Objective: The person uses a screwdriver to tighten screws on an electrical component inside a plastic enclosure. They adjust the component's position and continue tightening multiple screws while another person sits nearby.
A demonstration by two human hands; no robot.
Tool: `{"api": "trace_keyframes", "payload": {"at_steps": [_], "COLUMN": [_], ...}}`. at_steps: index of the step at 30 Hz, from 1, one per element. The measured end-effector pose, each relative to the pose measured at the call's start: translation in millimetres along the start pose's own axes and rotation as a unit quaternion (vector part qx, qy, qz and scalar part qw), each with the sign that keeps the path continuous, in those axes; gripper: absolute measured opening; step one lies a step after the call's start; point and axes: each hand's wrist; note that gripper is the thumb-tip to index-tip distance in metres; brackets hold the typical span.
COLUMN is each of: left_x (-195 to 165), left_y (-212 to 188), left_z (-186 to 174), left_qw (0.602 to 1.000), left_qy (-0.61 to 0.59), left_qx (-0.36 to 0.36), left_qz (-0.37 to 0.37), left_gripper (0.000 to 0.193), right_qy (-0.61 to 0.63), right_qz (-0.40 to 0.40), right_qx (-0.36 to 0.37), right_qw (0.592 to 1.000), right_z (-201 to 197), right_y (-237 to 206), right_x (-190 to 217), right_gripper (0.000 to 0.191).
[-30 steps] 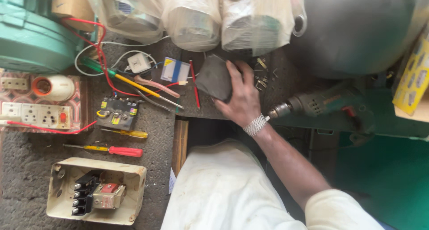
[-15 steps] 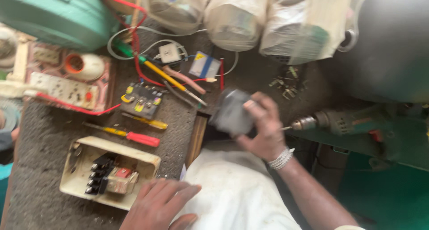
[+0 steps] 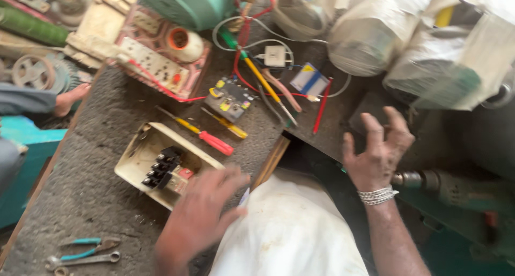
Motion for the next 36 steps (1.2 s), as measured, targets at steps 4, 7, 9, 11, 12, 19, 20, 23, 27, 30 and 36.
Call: {"api": "trace_keyframes", "payload": {"at_steps": [4, 7, 9, 11, 12, 19, 20, 23, 27, 30, 36], "left_x": [34.6, 55.4, 67.1, 75.5, 79.0, 85.0, 83.8, 80.1, 73.8, 73.8, 73.9], "left_y": [49.0, 104.6, 127.9, 137.9, 141.1, 83.2, 68.0, 29.8, 3.8, 2.4, 5.7], "left_z": [2.6, 17.4, 22.4, 24.0, 22.8, -7.0, -14.3, -34.4, -47.3, -46.2, -37.8], "left_qw": [0.983, 0.961, 0.952, 0.958, 0.961, 0.929, 0.914, 0.877, 0.802, 0.774, 0.775], "left_qy": [0.045, 0.168, 0.206, 0.170, 0.151, -0.067, -0.103, -0.220, -0.342, -0.373, -0.369], "left_qx": [-0.179, -0.199, -0.183, -0.155, -0.140, -0.362, -0.392, -0.427, -0.490, -0.512, -0.512], "left_qz": [0.021, -0.094, -0.132, -0.169, -0.187, -0.041, -0.002, 0.015, 0.005, 0.005, -0.005], "left_gripper": [0.069, 0.095, 0.112, 0.110, 0.109, 0.103, 0.102, 0.102, 0.102, 0.104, 0.108], "right_qy": [0.109, 0.056, 0.007, -0.048, -0.079, -0.086, -0.089, -0.075, -0.016, -0.068, -0.047], "right_qz": [-0.056, -0.112, -0.126, -0.130, -0.128, -0.113, -0.114, -0.128, -0.127, -0.157, -0.149], "right_qx": [0.085, 0.138, 0.137, 0.139, 0.143, 0.149, 0.141, 0.130, 0.172, 0.204, 0.215], "right_qw": [0.989, 0.983, 0.982, 0.981, 0.978, 0.979, 0.979, 0.980, 0.977, 0.964, 0.964], "right_z": [32.9, 65.6, 79.7, 87.9, 90.1, 90.1, 91.5, 93.4, 89.6, 88.3, 104.2], "right_y": [12.6, 30.4, 41.8, 51.3, 56.6, 69.4, 69.8, 73.8, 86.2, 81.7, 39.7], "right_x": [53.2, 90.9, 103.7, 107.4, 105.9, 78.3, 77.3, 77.8, 84.0, 98.5, 138.6], "right_gripper": [0.069, 0.086, 0.086, 0.082, 0.078, 0.066, 0.067, 0.069, 0.075, 0.082, 0.081]}}
Point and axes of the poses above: each hand's wrist, its own y-axis towards the middle knuckle, its own z-axis out of the palm, x = y × z, and after that the axes turned 11 degrees about z, right-handed
